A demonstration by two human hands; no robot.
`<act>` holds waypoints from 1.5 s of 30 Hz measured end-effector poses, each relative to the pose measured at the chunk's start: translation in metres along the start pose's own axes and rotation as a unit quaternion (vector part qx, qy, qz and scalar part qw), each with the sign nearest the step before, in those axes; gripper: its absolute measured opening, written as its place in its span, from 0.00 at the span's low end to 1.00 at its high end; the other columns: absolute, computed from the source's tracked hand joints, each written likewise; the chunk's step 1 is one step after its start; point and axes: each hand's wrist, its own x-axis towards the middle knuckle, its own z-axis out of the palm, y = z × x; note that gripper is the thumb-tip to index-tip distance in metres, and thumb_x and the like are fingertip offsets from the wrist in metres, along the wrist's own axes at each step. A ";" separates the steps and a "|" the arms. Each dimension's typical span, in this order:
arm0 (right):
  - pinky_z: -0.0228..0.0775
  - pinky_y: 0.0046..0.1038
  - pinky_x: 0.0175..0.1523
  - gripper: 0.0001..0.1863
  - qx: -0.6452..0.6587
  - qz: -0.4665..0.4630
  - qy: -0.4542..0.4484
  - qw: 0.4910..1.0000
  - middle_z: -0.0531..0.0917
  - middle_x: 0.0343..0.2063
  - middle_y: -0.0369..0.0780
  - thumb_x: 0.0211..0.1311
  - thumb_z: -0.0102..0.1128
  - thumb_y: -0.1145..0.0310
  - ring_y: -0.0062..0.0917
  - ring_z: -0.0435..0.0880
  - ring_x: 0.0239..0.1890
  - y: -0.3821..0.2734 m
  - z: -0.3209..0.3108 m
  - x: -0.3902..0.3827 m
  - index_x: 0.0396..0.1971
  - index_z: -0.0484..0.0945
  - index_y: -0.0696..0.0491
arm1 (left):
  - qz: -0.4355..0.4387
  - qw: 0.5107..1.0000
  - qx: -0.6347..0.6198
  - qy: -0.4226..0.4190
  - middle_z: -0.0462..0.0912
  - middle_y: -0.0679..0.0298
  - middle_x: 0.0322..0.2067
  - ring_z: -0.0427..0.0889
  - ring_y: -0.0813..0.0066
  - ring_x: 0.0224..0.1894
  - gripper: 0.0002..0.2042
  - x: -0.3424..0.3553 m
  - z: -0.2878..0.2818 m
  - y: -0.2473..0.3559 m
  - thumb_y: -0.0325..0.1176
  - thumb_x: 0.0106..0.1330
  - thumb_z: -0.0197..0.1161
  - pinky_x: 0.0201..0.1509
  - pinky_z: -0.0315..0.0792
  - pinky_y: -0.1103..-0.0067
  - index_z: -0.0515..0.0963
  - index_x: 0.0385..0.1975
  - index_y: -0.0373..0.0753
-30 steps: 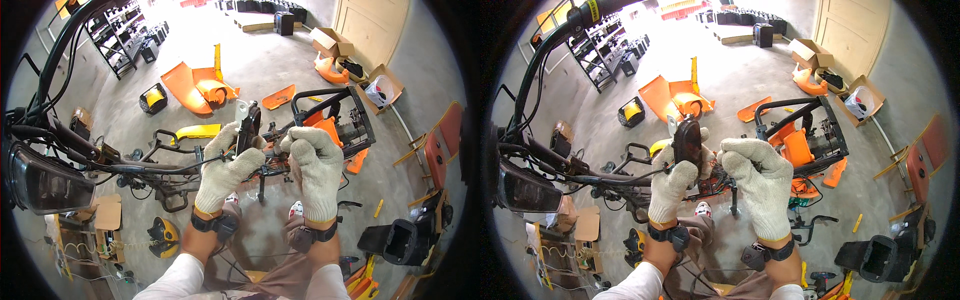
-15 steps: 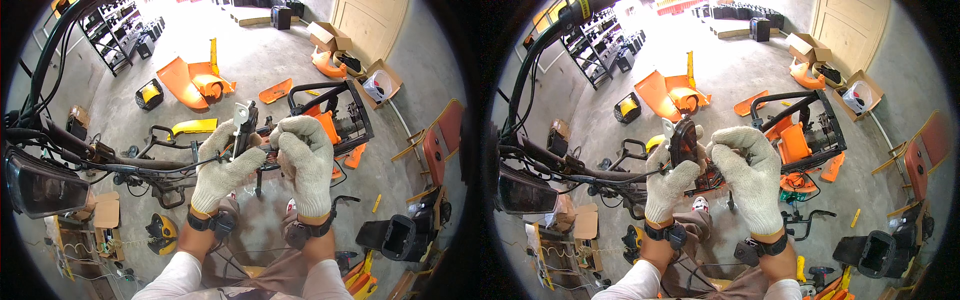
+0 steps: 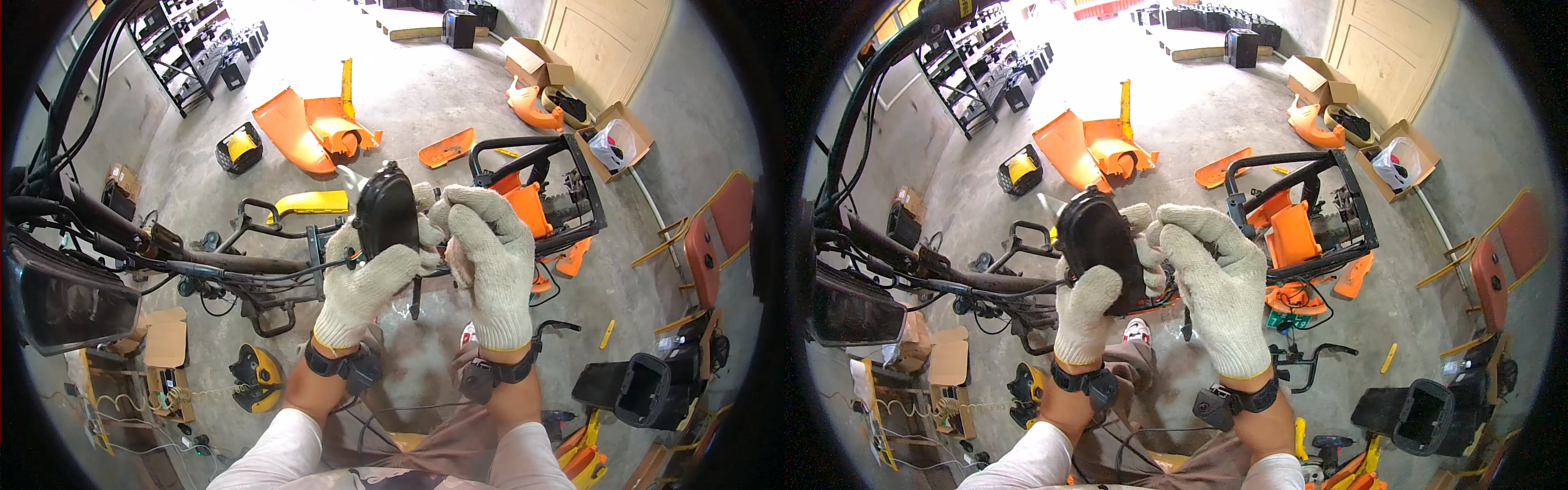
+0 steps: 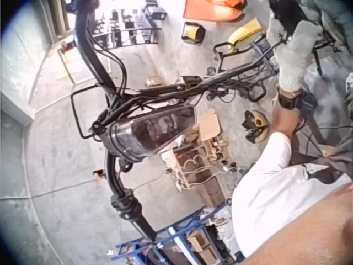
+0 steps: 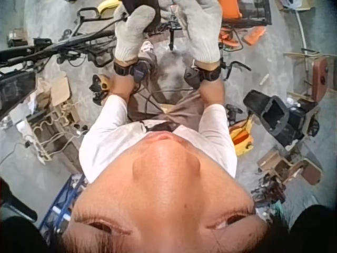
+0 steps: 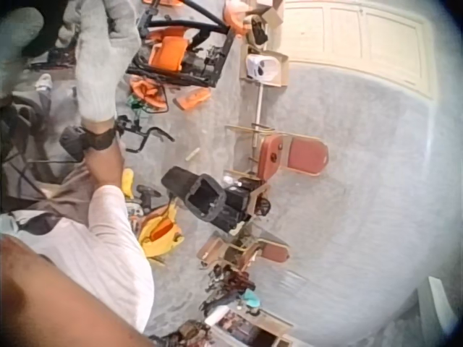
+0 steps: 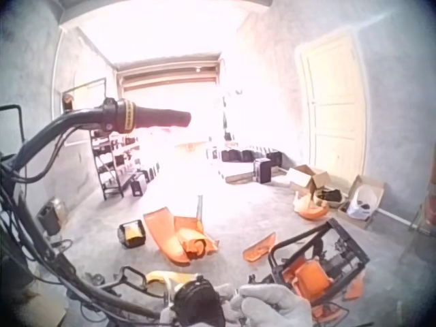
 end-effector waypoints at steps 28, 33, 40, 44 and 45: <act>0.78 0.27 0.38 0.12 -0.345 -0.383 -0.009 0.857 0.87 0.35 0.40 0.54 0.70 0.77 0.27 0.86 0.34 0.005 -0.005 0.003 0.39 0.86 0.55 | -0.080 0.988 -0.131 0.030 0.84 0.48 0.42 0.88 0.59 0.38 0.32 -0.018 -0.012 0.005 0.38 0.55 0.70 0.43 0.85 0.68 0.70 0.59 0.29; 0.76 0.25 0.35 0.12 -0.299 -0.386 -0.020 0.872 0.86 0.33 0.37 0.53 0.71 0.76 0.25 0.84 0.33 0.008 -0.011 0.008 0.40 0.86 0.54 | -0.109 0.985 -0.130 -0.027 0.84 0.48 0.43 0.88 0.58 0.39 0.33 -0.014 -0.011 0.012 0.38 0.55 0.70 0.43 0.85 0.67 0.70 0.59 0.29; 0.65 0.20 0.27 0.10 -0.311 -0.361 -0.001 0.879 0.83 0.29 0.34 0.50 0.75 0.73 0.16 0.76 0.25 0.009 -0.017 0.004 0.34 0.86 0.52 | -0.104 0.989 -0.108 -0.012 0.84 0.48 0.42 0.88 0.58 0.38 0.33 -0.017 -0.009 0.008 0.39 0.54 0.72 0.41 0.85 0.67 0.70 0.59 0.29; 0.62 0.18 0.25 0.10 -0.289 -0.379 0.020 0.879 0.81 0.25 0.33 0.49 0.76 0.74 0.13 0.73 0.21 0.012 -0.022 0.004 0.33 0.86 0.53 | -0.101 0.987 -0.114 -0.058 0.84 0.48 0.42 0.88 0.58 0.38 0.32 -0.011 -0.009 0.005 0.38 0.55 0.71 0.43 0.85 0.67 0.71 0.58 0.28; 0.62 0.18 0.25 0.10 -0.285 -0.377 0.017 0.881 0.81 0.25 0.33 0.49 0.76 0.74 0.13 0.73 0.21 0.012 -0.020 0.003 0.33 0.86 0.53 | -0.113 0.991 -0.057 -0.043 0.84 0.48 0.43 0.87 0.59 0.40 0.31 -0.010 -0.011 0.009 0.37 0.56 0.70 0.45 0.84 0.67 0.71 0.58 0.27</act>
